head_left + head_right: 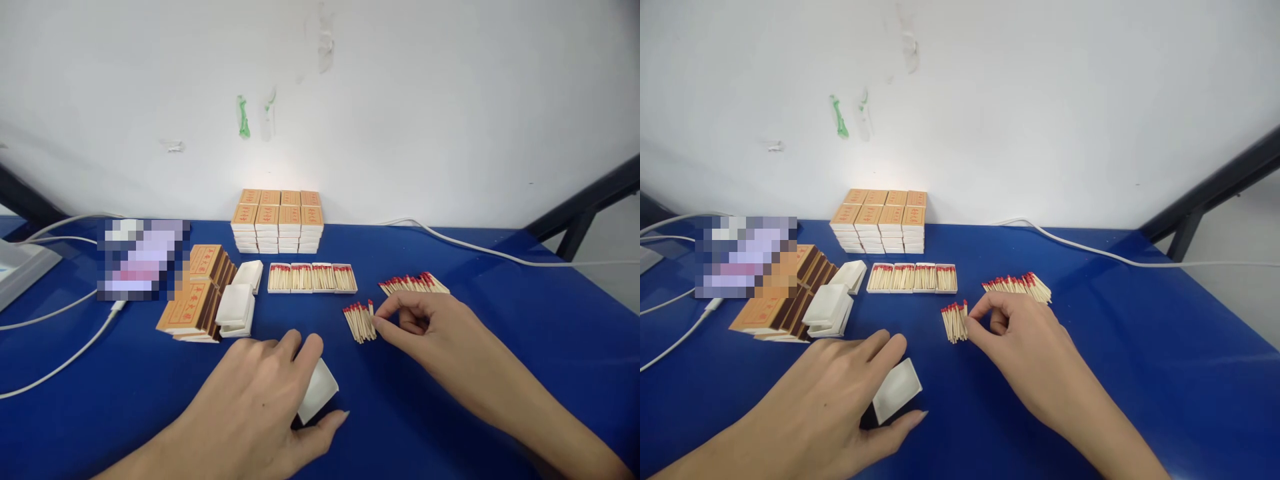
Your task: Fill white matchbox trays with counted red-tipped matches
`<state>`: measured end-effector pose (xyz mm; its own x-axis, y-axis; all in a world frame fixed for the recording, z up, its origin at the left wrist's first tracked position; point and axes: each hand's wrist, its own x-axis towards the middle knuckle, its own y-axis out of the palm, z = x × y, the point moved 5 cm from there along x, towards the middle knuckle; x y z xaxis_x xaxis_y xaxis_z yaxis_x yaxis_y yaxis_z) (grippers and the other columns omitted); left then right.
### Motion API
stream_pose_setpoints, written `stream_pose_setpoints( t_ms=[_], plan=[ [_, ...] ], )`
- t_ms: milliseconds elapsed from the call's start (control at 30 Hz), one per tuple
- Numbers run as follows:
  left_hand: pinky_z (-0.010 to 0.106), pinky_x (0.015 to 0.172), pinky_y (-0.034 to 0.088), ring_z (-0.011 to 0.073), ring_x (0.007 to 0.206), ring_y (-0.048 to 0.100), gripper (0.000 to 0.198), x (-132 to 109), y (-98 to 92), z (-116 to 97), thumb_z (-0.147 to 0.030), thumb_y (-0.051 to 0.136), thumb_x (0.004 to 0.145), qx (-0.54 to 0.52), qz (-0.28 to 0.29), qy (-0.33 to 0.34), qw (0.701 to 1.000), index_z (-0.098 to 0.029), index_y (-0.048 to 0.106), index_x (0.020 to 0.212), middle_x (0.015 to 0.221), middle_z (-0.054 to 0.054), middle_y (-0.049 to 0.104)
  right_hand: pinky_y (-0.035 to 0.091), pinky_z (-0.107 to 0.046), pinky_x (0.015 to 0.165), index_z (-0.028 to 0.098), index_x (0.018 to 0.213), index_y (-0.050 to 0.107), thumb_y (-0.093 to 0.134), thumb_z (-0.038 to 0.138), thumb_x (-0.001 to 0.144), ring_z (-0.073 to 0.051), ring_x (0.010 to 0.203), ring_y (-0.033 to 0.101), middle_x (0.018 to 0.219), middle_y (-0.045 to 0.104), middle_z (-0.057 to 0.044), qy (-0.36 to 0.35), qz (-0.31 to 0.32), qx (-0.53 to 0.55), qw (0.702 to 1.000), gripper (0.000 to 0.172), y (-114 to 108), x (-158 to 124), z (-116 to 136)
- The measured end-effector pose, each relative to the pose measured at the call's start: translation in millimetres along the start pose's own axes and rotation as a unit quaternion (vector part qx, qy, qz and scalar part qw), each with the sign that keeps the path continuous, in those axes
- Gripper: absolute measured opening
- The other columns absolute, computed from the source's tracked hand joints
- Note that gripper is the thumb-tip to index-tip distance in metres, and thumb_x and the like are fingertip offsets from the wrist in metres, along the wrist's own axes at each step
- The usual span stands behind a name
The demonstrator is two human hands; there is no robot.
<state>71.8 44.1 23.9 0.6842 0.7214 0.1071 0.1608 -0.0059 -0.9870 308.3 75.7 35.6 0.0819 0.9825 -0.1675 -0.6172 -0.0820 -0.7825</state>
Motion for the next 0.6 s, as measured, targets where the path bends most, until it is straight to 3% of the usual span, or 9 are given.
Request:
stream_pose_setpoints(
  t_ms=[600],
  plan=[
    [0.041,0.053,0.032,0.0279,0.063,0.065,0.027,-0.7,-1.0,-0.3,-0.046,0.072,0.099,0.000,-0.002,0.000,1.000,-0.027,0.053,0.106,0.086,-0.001,0.060,0.031,-0.033,0.059,0.029,0.081,0.076,0.067,0.059,0.095,-0.018,0.059,0.045,0.062,0.047,0.004,0.010,0.010,-0.014,1.000,0.034,0.6,-0.7,-1.0]
  ],
)
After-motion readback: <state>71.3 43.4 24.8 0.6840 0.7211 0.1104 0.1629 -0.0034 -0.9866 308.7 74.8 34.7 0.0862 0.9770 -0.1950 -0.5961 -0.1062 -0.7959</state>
